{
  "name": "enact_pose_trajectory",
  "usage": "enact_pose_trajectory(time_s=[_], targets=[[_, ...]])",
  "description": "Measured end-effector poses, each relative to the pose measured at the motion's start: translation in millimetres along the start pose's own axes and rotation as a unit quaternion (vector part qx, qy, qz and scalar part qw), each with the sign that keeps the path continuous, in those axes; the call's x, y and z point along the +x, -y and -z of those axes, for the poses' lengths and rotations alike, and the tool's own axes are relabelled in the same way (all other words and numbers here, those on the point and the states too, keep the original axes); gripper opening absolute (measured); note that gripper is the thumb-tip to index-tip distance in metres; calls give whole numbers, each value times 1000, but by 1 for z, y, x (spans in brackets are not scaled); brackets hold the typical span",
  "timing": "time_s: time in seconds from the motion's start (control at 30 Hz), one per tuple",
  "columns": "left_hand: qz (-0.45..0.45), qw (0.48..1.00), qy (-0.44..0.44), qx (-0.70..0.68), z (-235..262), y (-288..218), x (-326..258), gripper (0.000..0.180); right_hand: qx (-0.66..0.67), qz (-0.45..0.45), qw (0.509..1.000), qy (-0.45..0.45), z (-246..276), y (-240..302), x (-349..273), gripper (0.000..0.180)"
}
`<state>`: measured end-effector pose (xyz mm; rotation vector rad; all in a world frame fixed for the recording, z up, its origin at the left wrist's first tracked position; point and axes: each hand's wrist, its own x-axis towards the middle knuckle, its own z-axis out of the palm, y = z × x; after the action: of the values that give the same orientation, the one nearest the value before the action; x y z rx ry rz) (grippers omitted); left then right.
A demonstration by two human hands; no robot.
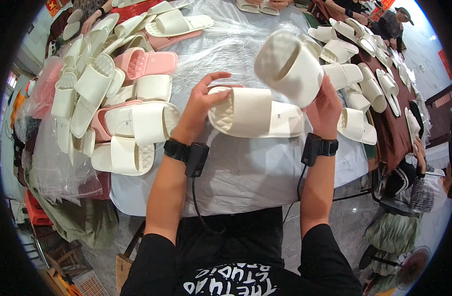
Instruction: Inspecting and trimming small white sandals at a production table.
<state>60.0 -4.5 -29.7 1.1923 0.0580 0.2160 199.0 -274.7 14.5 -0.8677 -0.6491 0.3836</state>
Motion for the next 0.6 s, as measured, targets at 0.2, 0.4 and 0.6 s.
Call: enact_pose_trajectory(time_s=[0.2,0.4,0.6], targets=[[95,989,112,-21,13,-9,-7,55,-45,-171,982,64,1,4,3,38],[65,984,122,112,15,0,-3,50,-192,-325,924,63,-7,4,8,29],[48,995,52,76,8,13,3,42,-265,-300,911,100,-12,11,7,27]])
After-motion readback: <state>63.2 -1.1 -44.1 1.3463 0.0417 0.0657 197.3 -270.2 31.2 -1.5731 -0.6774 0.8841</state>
